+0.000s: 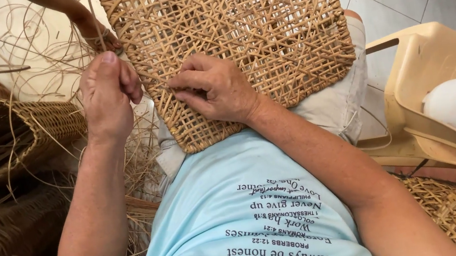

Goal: Weaving thin wicker strands into a rectangular wicker panel to create a mesh pattern.

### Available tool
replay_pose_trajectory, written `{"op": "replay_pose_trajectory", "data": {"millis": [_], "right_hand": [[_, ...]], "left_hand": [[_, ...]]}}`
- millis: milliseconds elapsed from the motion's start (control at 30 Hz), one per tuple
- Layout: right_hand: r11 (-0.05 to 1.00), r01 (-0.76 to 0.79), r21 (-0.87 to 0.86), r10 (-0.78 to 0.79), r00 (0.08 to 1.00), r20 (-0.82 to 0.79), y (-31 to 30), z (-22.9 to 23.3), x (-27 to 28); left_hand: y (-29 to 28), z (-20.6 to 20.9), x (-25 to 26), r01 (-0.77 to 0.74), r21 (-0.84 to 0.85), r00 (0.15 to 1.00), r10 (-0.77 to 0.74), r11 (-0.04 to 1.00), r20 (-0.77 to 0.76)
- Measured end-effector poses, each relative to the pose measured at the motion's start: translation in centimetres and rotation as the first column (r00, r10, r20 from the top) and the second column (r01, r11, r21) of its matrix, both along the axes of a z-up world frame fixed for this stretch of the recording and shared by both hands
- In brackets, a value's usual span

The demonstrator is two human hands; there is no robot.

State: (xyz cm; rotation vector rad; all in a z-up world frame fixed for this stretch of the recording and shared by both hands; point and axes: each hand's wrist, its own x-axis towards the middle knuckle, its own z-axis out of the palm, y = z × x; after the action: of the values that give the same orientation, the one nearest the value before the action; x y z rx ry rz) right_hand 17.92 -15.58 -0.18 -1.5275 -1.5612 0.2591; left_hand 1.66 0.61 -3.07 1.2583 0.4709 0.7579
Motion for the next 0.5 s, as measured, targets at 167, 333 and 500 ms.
{"op": "replay_pose_trajectory", "data": {"millis": [167, 333, 500], "right_hand": [[1.000, -0.003, 0.005, 0.002, 0.987, 0.160, -0.2, 0.3, -0.2], [1.000, 0.007, 0.002, -0.007, 0.977, 0.214, -0.6, -0.1, -0.4], [1.000, 0.007, -0.009, -0.005, 0.967, 0.255, -0.6, -1.0, 0.0]], "left_hand": [[-0.4, 0.8, -0.3, 0.053, 0.202, 0.999, -0.054, 0.978, -0.003], [-0.6, 0.5, -0.7, 0.053, 0.149, 0.999, -0.054, 0.987, -0.001], [-0.7, 0.9, -0.2, -0.031, -0.165, 0.999, 0.026, 0.986, -0.028]]}}
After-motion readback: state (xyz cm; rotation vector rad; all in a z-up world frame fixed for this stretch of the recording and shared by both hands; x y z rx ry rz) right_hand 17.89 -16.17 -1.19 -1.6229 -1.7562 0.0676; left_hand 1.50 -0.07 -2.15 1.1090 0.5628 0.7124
